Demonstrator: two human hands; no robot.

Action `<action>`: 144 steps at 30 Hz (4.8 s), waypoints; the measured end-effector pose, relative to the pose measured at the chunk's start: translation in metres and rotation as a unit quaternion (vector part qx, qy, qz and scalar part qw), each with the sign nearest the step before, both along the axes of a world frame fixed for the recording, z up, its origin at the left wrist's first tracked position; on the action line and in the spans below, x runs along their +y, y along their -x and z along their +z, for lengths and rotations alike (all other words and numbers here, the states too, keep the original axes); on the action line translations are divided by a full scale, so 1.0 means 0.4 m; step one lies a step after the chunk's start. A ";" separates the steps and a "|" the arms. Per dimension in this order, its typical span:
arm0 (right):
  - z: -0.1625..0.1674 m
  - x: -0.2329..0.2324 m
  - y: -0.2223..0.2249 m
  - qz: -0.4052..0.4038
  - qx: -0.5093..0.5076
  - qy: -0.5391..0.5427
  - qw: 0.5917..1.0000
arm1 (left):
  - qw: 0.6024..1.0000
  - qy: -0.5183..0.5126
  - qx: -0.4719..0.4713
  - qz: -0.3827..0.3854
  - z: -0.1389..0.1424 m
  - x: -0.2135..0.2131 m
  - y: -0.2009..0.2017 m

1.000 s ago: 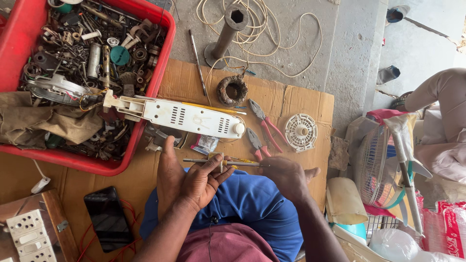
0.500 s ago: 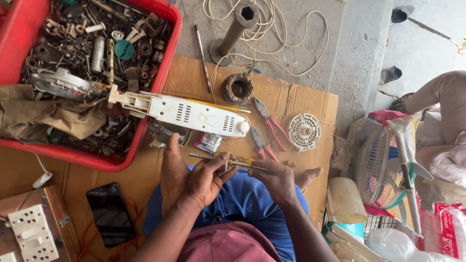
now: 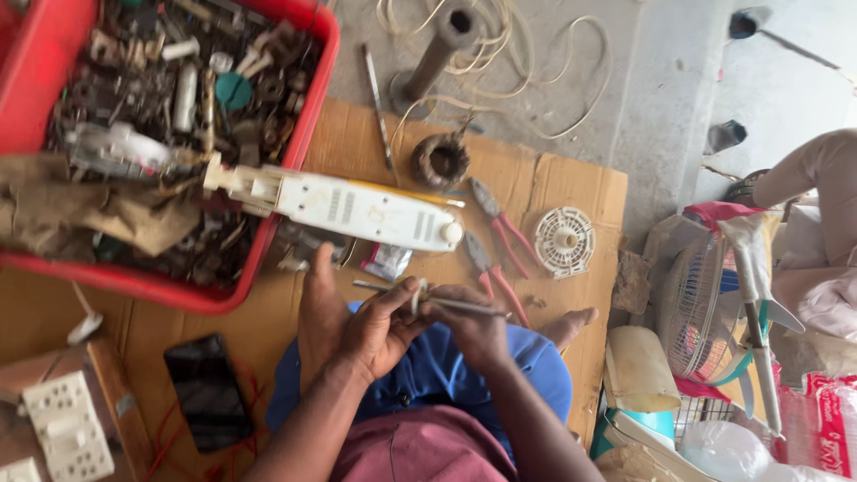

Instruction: The person sits on the floor and uses a screwdriver to manipulate a small cylindrical component, then handles a white plastic casing and a circular metal fan motor. They pick up a small plastic bag containing parts and examine it while surrounded by tools and electronic components.

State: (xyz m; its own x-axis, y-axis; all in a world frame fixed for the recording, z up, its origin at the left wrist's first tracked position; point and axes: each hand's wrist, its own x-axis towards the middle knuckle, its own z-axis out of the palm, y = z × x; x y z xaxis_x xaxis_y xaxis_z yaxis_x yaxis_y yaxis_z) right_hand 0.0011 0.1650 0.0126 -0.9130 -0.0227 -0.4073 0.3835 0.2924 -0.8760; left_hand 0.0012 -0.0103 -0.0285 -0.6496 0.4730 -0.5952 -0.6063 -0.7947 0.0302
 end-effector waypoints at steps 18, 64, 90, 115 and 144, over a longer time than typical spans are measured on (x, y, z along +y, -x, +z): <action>-0.119 0.492 0.025 -0.048 -0.088 -0.389 0.916 | 0.992 0.052 -0.116 0.023 0.025 0.041 0.028; 0.203 0.187 -0.073 0.040 0.164 0.185 0.968 | 0.592 0.601 0.370 -0.389 0.415 0.028 -0.053; 0.172 0.204 -0.146 0.020 -0.053 0.242 0.969 | 0.531 0.676 0.349 -0.373 0.177 0.182 -0.047; -0.120 0.543 0.028 -0.026 -0.260 -0.445 0.856 | 0.600 0.737 0.119 -0.288 0.055 -0.116 -0.093; -0.041 0.375 0.024 -0.044 0.022 0.108 0.993 | 0.486 0.755 0.295 -0.327 0.192 -0.054 -0.084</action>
